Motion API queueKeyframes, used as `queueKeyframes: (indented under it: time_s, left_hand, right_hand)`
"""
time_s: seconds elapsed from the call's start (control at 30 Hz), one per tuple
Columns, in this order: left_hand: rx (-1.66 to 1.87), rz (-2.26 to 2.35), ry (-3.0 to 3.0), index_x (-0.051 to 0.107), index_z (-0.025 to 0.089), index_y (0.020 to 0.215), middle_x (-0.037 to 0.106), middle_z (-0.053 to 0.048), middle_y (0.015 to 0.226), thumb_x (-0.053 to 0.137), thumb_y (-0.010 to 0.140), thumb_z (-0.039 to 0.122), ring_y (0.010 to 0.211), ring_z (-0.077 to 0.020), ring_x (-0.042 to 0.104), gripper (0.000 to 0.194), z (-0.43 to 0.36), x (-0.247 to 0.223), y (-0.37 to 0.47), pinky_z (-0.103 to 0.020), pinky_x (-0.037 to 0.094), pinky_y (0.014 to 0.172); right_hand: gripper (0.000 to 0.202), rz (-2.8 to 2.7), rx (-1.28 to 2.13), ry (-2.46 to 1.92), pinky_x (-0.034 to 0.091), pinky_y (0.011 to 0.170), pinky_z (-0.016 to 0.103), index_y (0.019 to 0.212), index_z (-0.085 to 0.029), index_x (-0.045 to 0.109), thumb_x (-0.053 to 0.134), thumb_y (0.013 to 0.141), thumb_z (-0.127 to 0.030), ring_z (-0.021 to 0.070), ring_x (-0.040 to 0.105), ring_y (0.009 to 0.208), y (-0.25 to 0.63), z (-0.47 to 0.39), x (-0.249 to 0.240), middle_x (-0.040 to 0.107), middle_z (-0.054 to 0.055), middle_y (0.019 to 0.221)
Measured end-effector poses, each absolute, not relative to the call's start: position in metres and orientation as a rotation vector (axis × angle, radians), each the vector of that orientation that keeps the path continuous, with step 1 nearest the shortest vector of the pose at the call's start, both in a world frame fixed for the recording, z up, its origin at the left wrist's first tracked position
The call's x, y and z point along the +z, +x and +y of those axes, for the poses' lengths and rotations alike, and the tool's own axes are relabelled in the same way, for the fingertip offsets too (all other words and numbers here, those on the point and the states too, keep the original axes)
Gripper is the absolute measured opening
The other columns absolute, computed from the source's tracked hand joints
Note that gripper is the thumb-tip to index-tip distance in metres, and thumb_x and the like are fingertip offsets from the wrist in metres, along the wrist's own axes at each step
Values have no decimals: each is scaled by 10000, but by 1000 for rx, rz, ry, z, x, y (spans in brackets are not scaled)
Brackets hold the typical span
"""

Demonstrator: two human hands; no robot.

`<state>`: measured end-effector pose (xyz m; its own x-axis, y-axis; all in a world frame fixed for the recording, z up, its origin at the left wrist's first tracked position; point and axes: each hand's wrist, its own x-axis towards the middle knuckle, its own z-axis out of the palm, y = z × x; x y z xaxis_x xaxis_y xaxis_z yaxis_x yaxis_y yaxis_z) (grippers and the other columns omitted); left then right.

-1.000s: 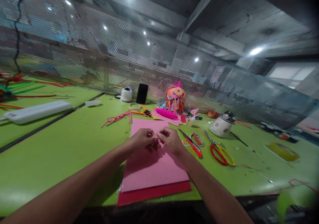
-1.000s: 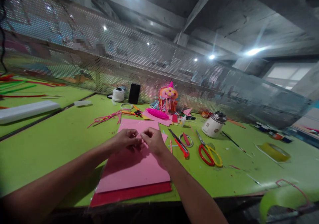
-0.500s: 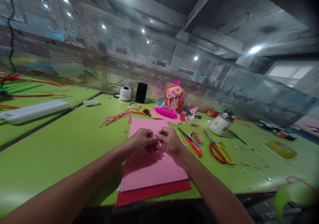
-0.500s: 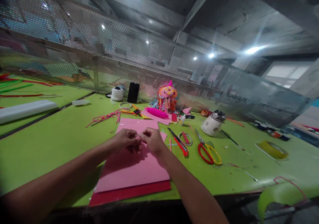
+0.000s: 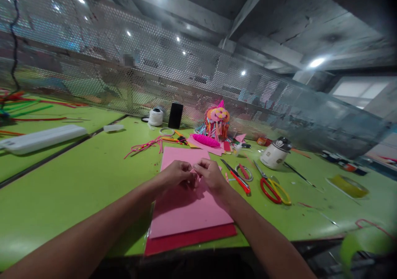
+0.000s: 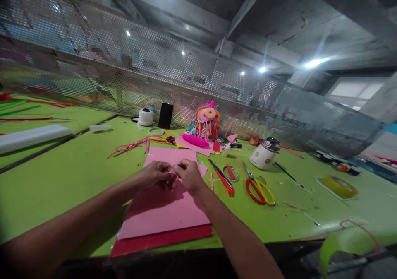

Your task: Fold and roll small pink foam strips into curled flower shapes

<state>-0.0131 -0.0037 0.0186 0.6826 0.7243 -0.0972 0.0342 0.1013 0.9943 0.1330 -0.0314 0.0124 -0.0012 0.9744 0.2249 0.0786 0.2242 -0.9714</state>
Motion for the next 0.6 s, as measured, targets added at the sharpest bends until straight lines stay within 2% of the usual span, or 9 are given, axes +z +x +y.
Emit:
queueKeyframes:
  time_s: [0.13,0.27,0.4,0.5,0.6]
  left_hand:
    - [689,680,1352,542,147,653,630,-6,517,665,674,329,455,-122,570,221,1,12,-12,-226,421,478]
    - [800,728,1302,540,135,627,632,1,556,694,651,289,484,-87,547,219,6,12,-15,-195,405,498]
    - [797,675,1194,513,145,640,639,-6,557,723,637,302,512,-109,582,262,7,18,-18,-218,438,534]
    - [788,662,1158,509,143,666,670,-46,612,712,664,271,565,-133,619,240,6,24,-22,-232,454,555]
    - [764,670,1143,517,135,686,681,-69,641,701,678,235,554,-125,615,209,5,29,-26,-218,438,536]
  right_hand:
    - [248,-1211,1075,-1063,314,464,212,589,-145,549,664,678,-346,72,417,452,135,-26,8,494,-38,497]
    - [281,-1184,1164,-1002,334,460,207,606,-138,549,689,667,-374,70,445,446,140,-22,7,510,-32,506]
    - [272,-1237,1181,-999,384,483,215,655,-131,572,687,678,-376,77,482,478,144,-22,10,555,-10,560]
    - [201,-1368,1026,-1002,417,517,225,796,-140,618,649,720,-323,92,514,535,148,-27,19,578,-2,616]
    - [276,-1594,925,-951,459,616,251,1001,-165,630,623,742,-260,122,570,689,155,-32,29,622,29,767]
